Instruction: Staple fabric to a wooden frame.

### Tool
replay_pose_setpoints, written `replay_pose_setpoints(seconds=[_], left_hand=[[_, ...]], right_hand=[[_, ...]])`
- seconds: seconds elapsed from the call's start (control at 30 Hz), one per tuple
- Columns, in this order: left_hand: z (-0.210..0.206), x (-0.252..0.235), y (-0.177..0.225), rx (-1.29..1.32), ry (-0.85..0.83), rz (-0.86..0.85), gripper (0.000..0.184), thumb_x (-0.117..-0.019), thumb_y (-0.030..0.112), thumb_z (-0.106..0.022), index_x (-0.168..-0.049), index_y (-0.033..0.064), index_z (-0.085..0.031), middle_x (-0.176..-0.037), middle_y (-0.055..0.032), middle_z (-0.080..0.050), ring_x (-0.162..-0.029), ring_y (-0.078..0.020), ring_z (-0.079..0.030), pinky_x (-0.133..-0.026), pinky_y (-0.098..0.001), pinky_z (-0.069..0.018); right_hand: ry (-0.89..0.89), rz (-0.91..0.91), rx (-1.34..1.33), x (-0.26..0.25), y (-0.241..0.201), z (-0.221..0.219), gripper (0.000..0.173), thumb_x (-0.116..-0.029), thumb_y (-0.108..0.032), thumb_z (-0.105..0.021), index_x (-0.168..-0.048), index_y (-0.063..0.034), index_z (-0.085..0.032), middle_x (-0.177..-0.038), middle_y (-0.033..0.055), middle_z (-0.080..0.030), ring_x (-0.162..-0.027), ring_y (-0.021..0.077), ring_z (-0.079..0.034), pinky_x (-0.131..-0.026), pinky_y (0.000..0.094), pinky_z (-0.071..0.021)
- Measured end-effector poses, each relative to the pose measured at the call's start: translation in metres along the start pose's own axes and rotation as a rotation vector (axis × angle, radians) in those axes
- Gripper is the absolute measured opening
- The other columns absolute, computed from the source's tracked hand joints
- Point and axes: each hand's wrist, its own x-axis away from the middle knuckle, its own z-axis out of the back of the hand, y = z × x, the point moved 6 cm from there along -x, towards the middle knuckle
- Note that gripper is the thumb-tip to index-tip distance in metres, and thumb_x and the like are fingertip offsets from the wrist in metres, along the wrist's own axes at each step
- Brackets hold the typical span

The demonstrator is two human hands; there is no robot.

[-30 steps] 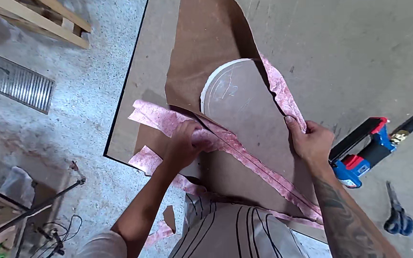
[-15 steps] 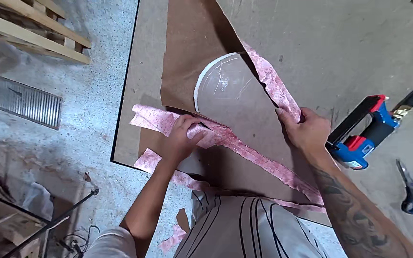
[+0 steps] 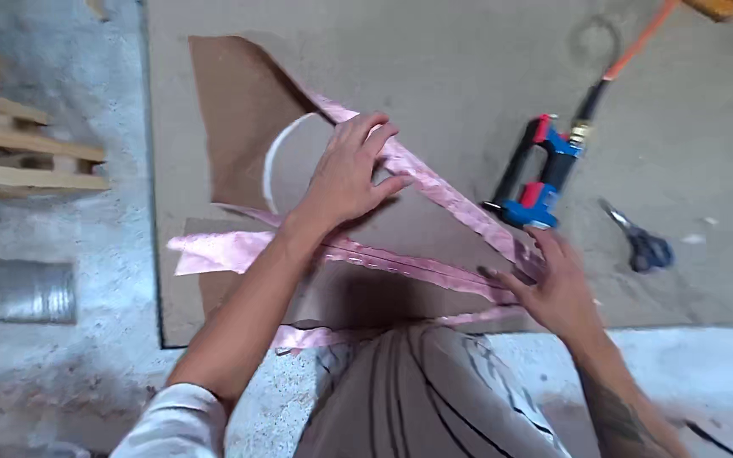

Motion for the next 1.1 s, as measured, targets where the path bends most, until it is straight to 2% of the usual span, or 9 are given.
replay_pose_setpoints(seconds=[0.13,0.2,0.27,0.37,0.43,0.53,0.7,0.97,1.1], left_hand=[[-0.112,-0.069,0.106,-0.008,-0.316,-0.347,0.099,-0.0801,0.083,-0.059,-0.151,0.0135,-0.050,-0.159,-0.0089,-0.045,-0.149,-0.0273,-0.039,-0.125,-0.0568,-0.0230],[-0.173,-0.074,0.152,-0.042,-0.478,-0.461,0.115,-0.0707,0.089,-0.061,-0.155,0.0133,-0.044,-0.160,-0.0105,-0.043,-0.150,-0.0307,-0.037,-0.125,-0.0622,-0.0203],[-0.217,-0.065,0.182,-0.103,-0.609,-0.509,0.124,-0.0613,0.094,-0.064,-0.156,0.0180,-0.043,-0.162,-0.0106,-0.040,-0.151,-0.0346,-0.035,-0.122,-0.0641,-0.0249],[-0.240,-0.053,0.201,-0.166,-0.681,-0.509,0.112,-0.0577,0.088,-0.074,-0.148,0.0246,-0.054,-0.167,-0.0150,-0.028,-0.153,-0.0423,-0.025,-0.118,-0.0637,-0.0317],[-0.241,-0.042,0.201,-0.191,-0.670,-0.541,0.101,-0.0632,0.085,-0.073,-0.138,0.0185,-0.062,-0.160,-0.0117,-0.039,-0.150,-0.0378,-0.032,-0.120,-0.0623,-0.0288],[-0.242,-0.032,0.196,-0.237,-0.661,-0.565,0.106,-0.0669,0.091,-0.064,-0.139,0.0126,-0.058,-0.141,-0.0083,-0.059,-0.138,-0.0293,-0.050,-0.125,-0.0603,-0.0193],[-0.238,-0.031,0.198,-0.350,-0.712,-0.525,0.121,-0.0596,0.098,-0.060,-0.148,0.0151,-0.051,-0.132,-0.0088,-0.064,-0.129,-0.0299,-0.057,-0.123,-0.0612,-0.0208],[-0.238,-0.031,0.194,-0.416,-0.733,-0.490,0.127,-0.0534,0.103,-0.055,-0.148,0.0188,-0.051,-0.128,-0.0066,-0.064,-0.125,-0.0287,-0.057,-0.122,-0.0607,-0.0214],[-0.239,-0.027,0.201,-0.368,-0.775,-0.435,0.127,-0.0510,0.092,-0.073,-0.152,0.0204,-0.046,-0.138,-0.0109,-0.060,-0.131,-0.0334,-0.053,-0.115,-0.0638,-0.0325]], right_hand=[[0.256,-0.628,-0.140,0.103,0.134,0.029,0.070,-0.0872,-0.041,-0.081,-0.140,-0.0035,-0.054,-0.121,0.0253,-0.066,-0.101,0.0415,-0.069,-0.084,0.0644,-0.0567],[0.252,-0.888,-0.465,0.138,0.166,0.007,0.055,-0.0919,-0.036,-0.078,-0.133,-0.0040,-0.060,-0.103,0.0180,-0.073,-0.084,0.0314,-0.074,-0.075,0.0536,-0.0630],[0.206,-0.992,-0.937,0.150,0.164,-0.023,0.046,-0.0978,-0.030,-0.072,-0.134,-0.0047,-0.060,-0.107,0.0153,-0.075,-0.087,0.0275,-0.075,-0.077,0.0463,-0.0637],[0.312,-0.890,-1.294,0.142,0.153,-0.050,0.041,-0.1018,-0.023,-0.064,-0.137,-0.0028,-0.058,-0.114,0.0153,-0.073,-0.095,0.0256,-0.073,-0.081,0.0429,-0.0612],[0.429,-0.843,-1.359,0.135,0.153,-0.060,0.038,-0.1001,-0.020,-0.065,-0.133,-0.0026,-0.061,-0.106,0.0127,-0.073,-0.089,0.0214,-0.071,-0.077,0.0396,-0.0597],[0.438,-0.798,-1.438,0.120,0.151,-0.069,0.024,-0.0995,-0.017,-0.065,-0.119,-0.0024,-0.065,-0.098,0.0111,-0.073,-0.086,0.0193,-0.070,-0.078,0.0399,-0.0599],[0.439,-0.818,-1.363,0.113,0.153,-0.067,0.017,-0.0987,-0.014,-0.069,-0.097,0.0031,-0.069,-0.084,0.0122,-0.073,-0.077,0.0189,-0.071,-0.076,0.0388,-0.0621],[0.522,-0.773,-1.345,0.115,0.152,-0.064,0.018,-0.0990,-0.014,-0.069,-0.102,0.0040,-0.070,-0.087,0.0136,-0.075,-0.081,0.0228,-0.075,-0.079,0.0438,-0.0644],[0.455,-0.753,-1.255,0.121,0.154,-0.058,0.017,-0.0989,-0.012,-0.065,-0.105,0.0033,-0.070,-0.091,0.0132,-0.075,-0.083,0.0226,-0.075,-0.080,0.0443,-0.0643]])
